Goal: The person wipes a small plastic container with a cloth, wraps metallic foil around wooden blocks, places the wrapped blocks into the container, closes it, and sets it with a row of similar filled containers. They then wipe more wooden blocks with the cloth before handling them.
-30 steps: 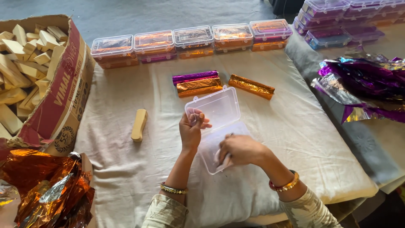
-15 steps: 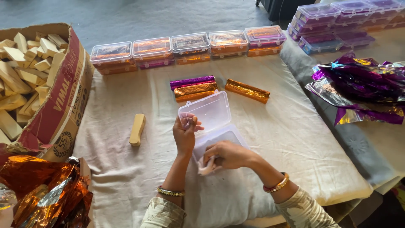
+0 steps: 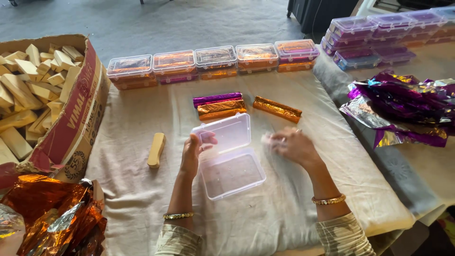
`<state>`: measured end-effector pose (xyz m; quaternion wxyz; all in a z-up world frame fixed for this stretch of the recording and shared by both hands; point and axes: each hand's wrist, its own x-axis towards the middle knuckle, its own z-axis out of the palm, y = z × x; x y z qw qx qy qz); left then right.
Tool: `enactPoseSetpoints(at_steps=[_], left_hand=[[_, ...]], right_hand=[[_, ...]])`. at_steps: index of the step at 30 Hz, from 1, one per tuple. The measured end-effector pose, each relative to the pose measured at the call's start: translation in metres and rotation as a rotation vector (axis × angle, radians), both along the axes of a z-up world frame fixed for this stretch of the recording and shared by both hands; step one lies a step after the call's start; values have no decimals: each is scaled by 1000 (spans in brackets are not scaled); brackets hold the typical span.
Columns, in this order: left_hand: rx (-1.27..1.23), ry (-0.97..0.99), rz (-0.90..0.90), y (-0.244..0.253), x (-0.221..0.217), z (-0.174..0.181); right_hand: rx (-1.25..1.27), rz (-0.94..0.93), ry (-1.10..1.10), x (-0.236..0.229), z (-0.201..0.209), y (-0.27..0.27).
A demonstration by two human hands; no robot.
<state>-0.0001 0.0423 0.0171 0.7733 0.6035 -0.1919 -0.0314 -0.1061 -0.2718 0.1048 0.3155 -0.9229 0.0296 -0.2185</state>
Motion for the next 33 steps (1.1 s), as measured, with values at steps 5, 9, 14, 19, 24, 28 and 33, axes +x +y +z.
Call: enactPoseSetpoints(at_steps=[5,9,14,19,24,28,33], left_hand=[[-285,0,-101,8,-4,19],[-359,10,28,21,3,15],[-301,95,262,21,23,23],[-265,149,293,15,59,33],[-157,251,282,2,113,5],[-59,313,286,-12,141,-6],[-95,268,318,-15,153,-7]], right_hand=[[-148,193,150,9,-1,-2],[13,144,32,34,15,-12],[-62,190,-41,90,39,-9],[-95,313,-51,178,24,12],[-215,452,-110,260,2,37],[-274,516,4,309,-17,50],[-300,541,245,351,-34,58]])
